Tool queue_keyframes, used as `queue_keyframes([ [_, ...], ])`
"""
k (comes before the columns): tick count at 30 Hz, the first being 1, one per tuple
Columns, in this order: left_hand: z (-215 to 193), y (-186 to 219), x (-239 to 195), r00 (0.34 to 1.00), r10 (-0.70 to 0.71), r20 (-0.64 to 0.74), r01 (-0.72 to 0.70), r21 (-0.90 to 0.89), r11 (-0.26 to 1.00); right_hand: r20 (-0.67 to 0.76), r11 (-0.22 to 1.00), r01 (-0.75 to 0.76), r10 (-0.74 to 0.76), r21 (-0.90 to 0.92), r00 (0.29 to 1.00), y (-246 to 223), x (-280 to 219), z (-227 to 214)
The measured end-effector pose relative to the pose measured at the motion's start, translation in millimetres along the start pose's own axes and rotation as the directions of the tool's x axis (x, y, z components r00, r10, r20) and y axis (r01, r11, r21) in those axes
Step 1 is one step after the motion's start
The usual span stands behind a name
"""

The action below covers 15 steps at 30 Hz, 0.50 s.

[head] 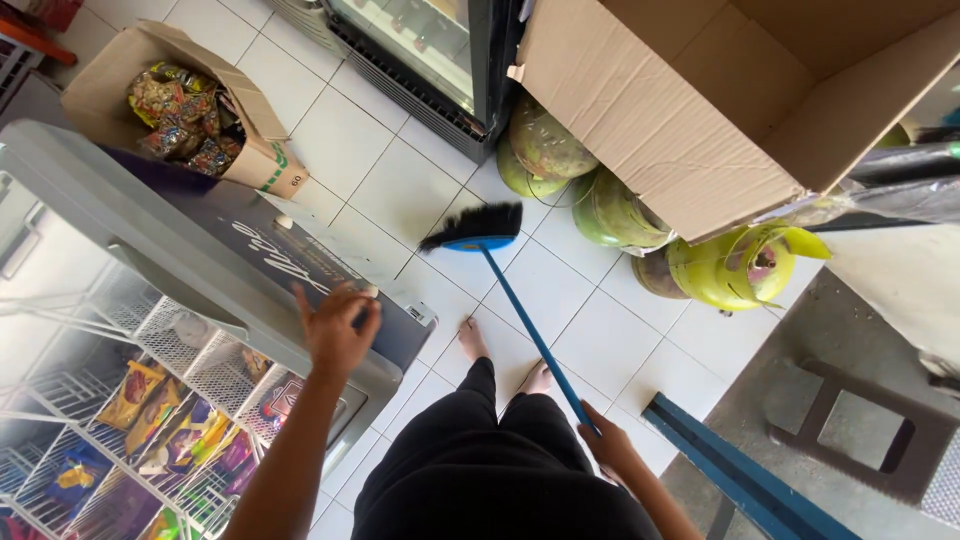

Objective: Sweeping the floor with a broom.

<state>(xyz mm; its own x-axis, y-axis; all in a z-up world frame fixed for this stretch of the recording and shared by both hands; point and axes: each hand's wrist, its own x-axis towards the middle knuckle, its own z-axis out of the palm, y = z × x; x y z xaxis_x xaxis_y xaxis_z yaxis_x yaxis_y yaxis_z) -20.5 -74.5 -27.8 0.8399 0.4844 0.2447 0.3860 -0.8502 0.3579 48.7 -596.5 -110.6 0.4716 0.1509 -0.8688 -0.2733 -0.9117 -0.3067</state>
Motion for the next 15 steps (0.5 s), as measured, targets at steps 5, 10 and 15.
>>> queue_keyframes([
  [5, 31.4, 81.6, -18.8, 0.947, 0.233, 0.22, -0.157, -0.316, 0.936, -0.115, 0.945, 0.316, -0.325, -0.085, 0.939, 43.5, -31.7, -7.9],
  [10, 49.2, 136.6, -48.8, 0.887, 0.317, 0.335, -0.158, -0.426, 0.891, -0.061, 0.982, 0.115, -0.126, -0.15, 0.99, -53.7, 18.4, -12.5],
  [15, 45.1, 137.1, -61.6, 0.861, 0.331, 0.387, -0.166, -0.401, 0.901, -0.056, 0.995, 0.025, -0.031, -0.099, 0.998, 46.3, 41.7, 18.2],
])
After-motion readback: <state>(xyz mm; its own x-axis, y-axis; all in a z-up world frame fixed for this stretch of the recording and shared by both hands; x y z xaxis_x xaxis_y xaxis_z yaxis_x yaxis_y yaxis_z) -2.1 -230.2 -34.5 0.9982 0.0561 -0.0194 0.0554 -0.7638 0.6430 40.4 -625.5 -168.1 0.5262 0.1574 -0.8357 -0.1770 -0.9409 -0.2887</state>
